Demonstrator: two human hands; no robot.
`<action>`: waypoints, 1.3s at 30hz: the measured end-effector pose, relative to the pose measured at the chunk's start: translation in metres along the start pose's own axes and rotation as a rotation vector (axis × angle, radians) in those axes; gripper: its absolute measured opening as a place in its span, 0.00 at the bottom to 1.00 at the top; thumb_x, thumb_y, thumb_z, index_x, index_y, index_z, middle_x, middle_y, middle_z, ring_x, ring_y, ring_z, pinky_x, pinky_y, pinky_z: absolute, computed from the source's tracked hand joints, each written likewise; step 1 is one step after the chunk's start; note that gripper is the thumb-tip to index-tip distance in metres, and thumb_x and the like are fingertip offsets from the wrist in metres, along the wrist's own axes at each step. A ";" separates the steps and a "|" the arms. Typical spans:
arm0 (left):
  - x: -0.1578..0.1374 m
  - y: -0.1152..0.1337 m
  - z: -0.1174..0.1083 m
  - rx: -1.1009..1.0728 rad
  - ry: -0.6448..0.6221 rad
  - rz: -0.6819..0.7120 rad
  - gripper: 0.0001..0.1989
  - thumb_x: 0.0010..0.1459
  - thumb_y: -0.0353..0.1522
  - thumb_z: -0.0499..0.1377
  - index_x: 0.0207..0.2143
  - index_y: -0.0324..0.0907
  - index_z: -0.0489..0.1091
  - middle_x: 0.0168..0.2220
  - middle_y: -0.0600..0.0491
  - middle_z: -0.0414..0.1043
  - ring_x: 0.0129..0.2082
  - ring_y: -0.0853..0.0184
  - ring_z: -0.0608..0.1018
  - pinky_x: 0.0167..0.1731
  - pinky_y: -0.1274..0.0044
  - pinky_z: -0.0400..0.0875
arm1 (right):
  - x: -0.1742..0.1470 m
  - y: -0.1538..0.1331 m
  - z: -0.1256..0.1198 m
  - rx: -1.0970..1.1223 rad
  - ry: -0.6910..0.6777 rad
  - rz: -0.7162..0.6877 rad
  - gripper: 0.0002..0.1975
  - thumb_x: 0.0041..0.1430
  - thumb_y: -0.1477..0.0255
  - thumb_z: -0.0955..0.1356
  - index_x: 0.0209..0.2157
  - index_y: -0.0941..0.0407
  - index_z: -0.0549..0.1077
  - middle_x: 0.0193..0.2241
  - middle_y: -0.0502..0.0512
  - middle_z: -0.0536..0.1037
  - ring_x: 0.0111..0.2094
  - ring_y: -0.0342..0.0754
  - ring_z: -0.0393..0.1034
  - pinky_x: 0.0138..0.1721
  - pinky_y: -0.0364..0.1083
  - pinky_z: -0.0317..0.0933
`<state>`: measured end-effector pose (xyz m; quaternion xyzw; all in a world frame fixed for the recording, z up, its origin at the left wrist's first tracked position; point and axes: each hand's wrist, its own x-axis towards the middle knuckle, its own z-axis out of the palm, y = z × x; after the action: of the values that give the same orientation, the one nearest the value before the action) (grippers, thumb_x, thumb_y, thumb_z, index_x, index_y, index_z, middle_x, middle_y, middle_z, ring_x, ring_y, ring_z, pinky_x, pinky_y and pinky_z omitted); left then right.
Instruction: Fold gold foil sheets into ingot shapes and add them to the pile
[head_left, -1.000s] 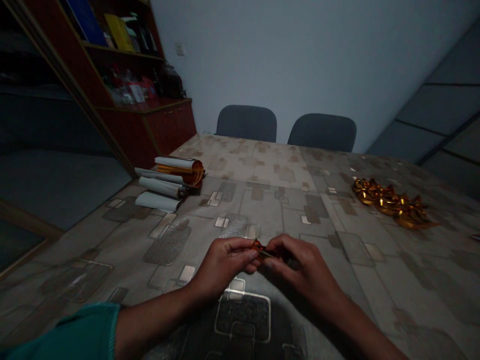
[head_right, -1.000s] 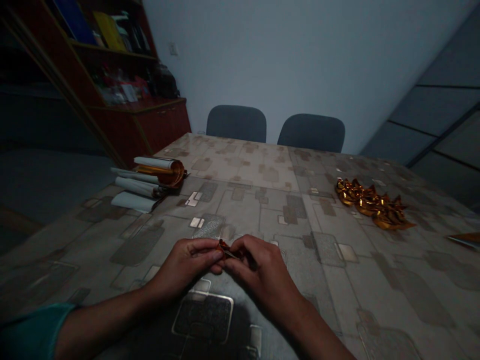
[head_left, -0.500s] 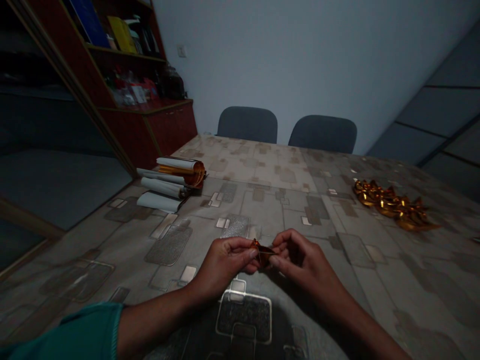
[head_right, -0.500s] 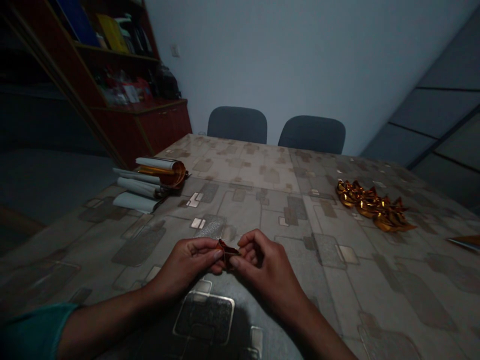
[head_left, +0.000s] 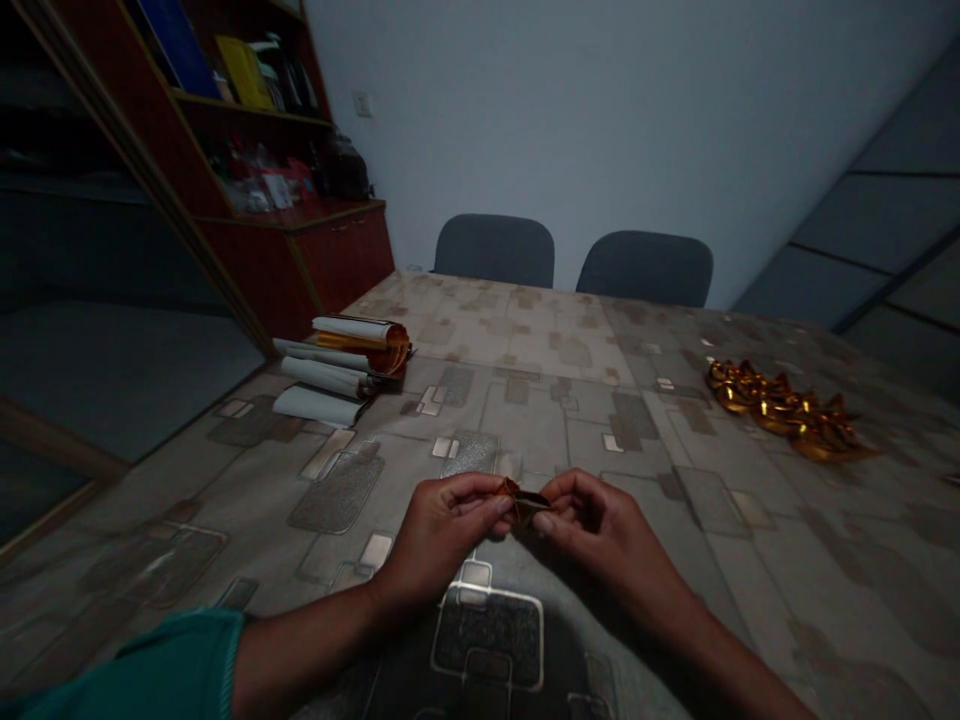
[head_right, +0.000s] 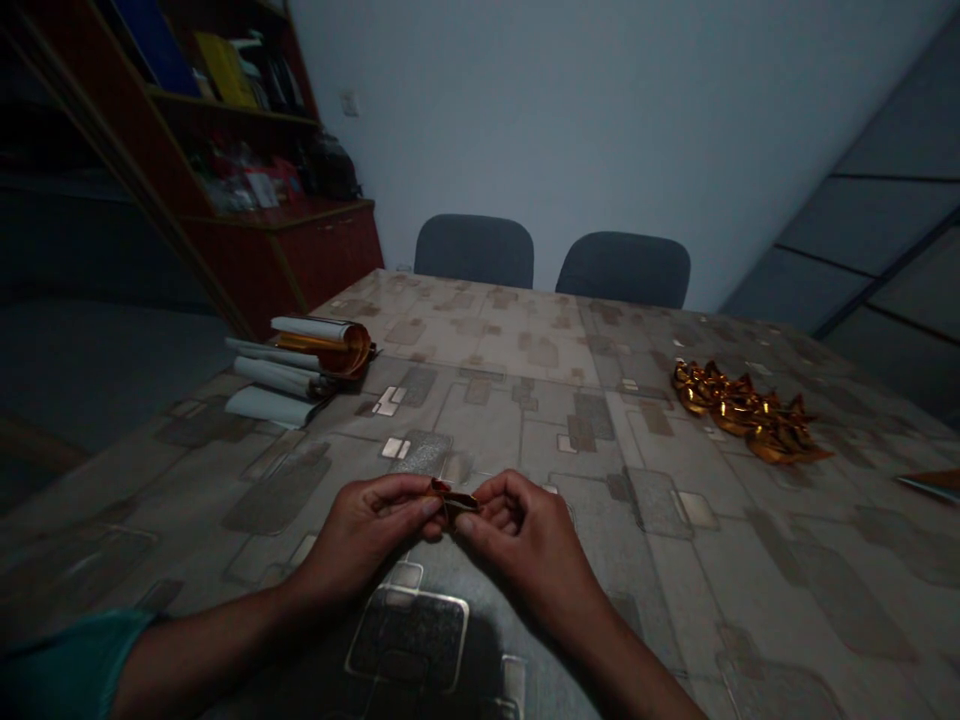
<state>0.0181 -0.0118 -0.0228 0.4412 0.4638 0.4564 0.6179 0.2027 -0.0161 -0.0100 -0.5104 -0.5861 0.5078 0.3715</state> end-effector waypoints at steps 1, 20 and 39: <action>0.000 0.000 0.000 0.005 0.000 -0.005 0.11 0.48 0.35 0.68 0.33 0.36 0.79 0.26 0.51 0.79 0.25 0.68 0.78 0.30 0.77 0.74 | 0.000 0.001 0.001 -0.016 0.006 0.004 0.10 0.50 0.65 0.71 0.28 0.57 0.73 0.21 0.50 0.72 0.23 0.43 0.62 0.23 0.43 0.53; 0.000 -0.001 0.001 -0.030 -0.009 -0.017 0.11 0.49 0.35 0.68 0.32 0.36 0.78 0.23 0.52 0.78 0.24 0.69 0.78 0.30 0.78 0.74 | 0.002 0.008 0.012 0.029 -0.015 0.040 0.11 0.47 0.64 0.72 0.25 0.55 0.69 0.19 0.47 0.69 0.20 0.41 0.56 0.21 0.42 0.48; 0.004 0.001 -0.001 -0.044 -0.055 -0.068 0.10 0.48 0.35 0.69 0.31 0.36 0.79 0.28 0.50 0.80 0.26 0.69 0.79 0.30 0.80 0.74 | 0.002 0.010 0.008 -0.057 0.000 0.025 0.10 0.51 0.64 0.70 0.24 0.55 0.70 0.18 0.48 0.68 0.20 0.42 0.58 0.22 0.43 0.50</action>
<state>0.0177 -0.0072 -0.0224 0.4240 0.4512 0.4330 0.6551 0.1971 -0.0161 -0.0212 -0.5279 -0.5942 0.4955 0.3504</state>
